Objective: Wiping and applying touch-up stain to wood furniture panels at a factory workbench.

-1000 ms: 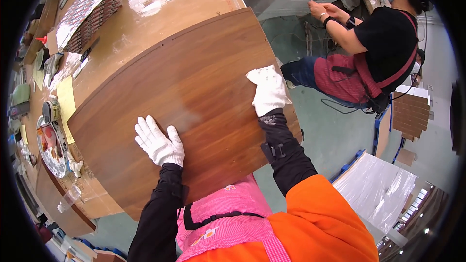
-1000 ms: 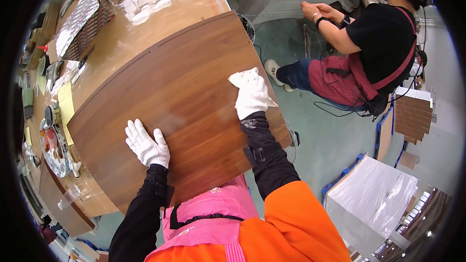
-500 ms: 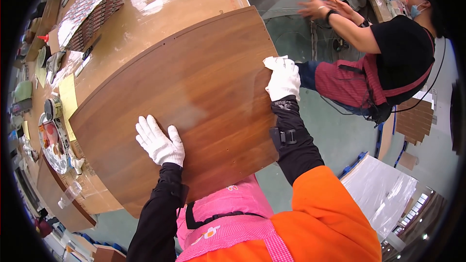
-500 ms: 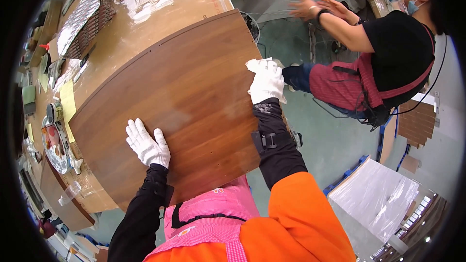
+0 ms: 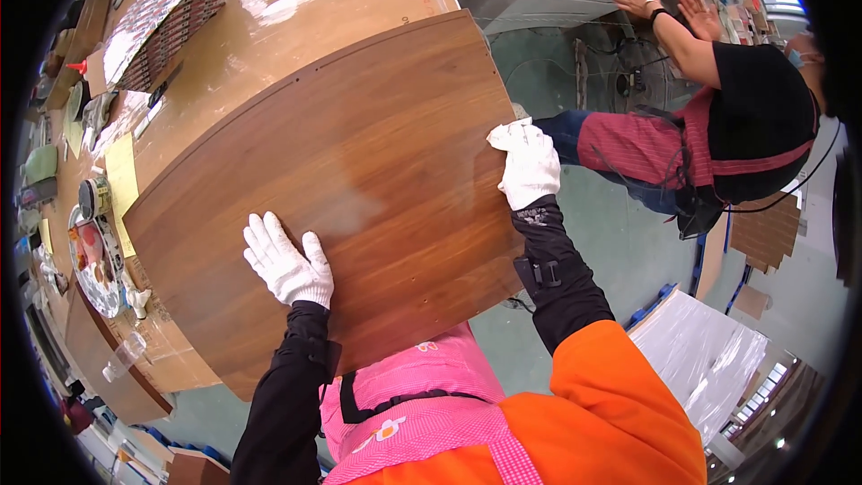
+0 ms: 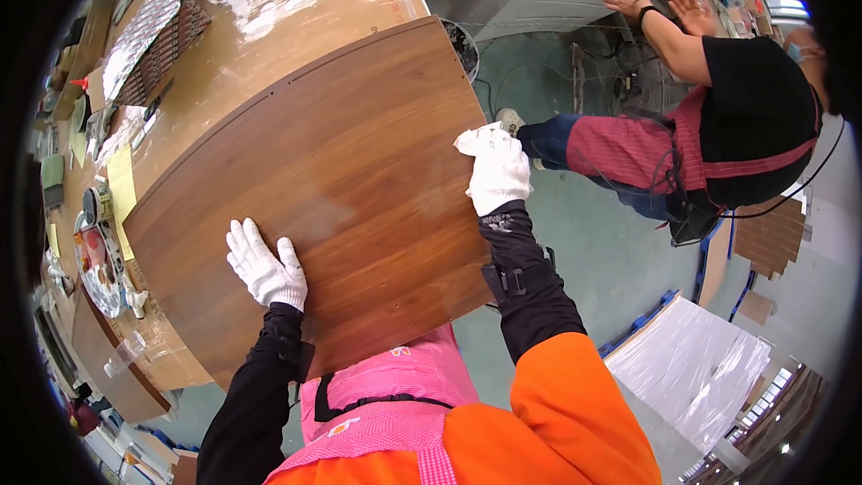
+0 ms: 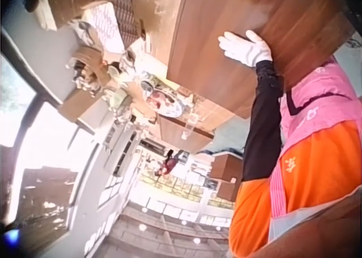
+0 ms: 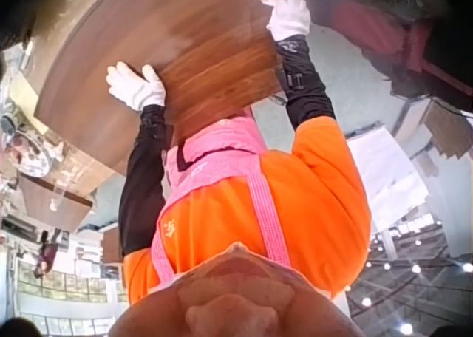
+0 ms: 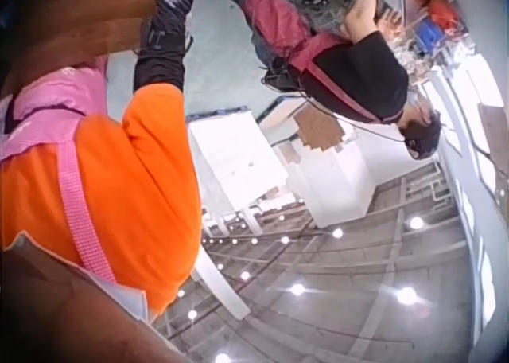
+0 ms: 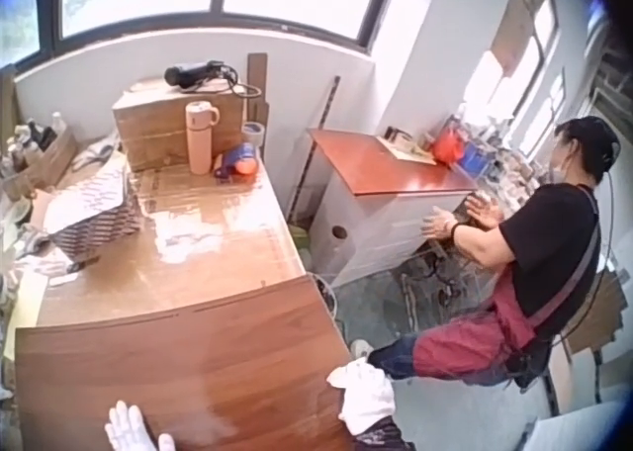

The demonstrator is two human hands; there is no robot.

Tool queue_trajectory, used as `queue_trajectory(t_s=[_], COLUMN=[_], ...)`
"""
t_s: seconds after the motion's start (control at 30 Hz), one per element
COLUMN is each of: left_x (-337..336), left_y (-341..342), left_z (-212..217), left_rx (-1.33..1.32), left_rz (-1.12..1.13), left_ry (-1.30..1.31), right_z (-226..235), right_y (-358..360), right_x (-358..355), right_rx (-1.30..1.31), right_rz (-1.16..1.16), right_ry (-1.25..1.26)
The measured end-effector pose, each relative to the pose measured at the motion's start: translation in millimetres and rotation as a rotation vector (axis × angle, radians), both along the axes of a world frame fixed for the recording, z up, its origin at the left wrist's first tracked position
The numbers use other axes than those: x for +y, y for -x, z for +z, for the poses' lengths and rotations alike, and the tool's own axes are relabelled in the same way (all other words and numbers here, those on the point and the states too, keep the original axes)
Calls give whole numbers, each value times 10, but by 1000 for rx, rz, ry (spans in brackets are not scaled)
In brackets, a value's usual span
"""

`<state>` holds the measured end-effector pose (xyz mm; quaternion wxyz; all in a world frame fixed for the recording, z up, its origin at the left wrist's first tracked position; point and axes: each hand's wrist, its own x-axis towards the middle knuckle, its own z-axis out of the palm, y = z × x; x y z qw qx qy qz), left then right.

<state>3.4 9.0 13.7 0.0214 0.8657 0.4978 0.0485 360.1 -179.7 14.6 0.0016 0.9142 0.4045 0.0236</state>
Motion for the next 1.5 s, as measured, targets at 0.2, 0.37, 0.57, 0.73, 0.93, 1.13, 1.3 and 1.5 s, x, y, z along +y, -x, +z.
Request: queue_trajectory(t_s=[0.2, 0.37, 0.57, 0.73, 0.93, 1.13, 1.3, 1.5], left_x=[17, 8, 12, -15, 14, -3, 6, 15], left_y=[-15, -4, 8, -14, -2, -6, 3, -8], left_z=[1, -13, -2, 6, -6, -41, -10, -31], left_rx=[7, 9, -33, -34, -29, -28, -45, -28], left_rz=[9, 17, 14, 9, 10, 4, 1, 15], left_ry=[22, 13, 10, 15, 2, -2, -4, 10], right_z=[49, 147, 71, 189, 252, 236, 269, 350], right_y=[-68, -14, -120, -93, -105, -171, -112, -135], right_x=[109, 16, -43, 24, 16, 39, 3, 63], right_rx=[-29, 23, 15, -56, 78, 45, 48, 151], right_rz=[21, 76, 145, 160, 170, 154, 175, 179], right_ry=[27, -22, -66, -124, -50, -80, 12, 30])
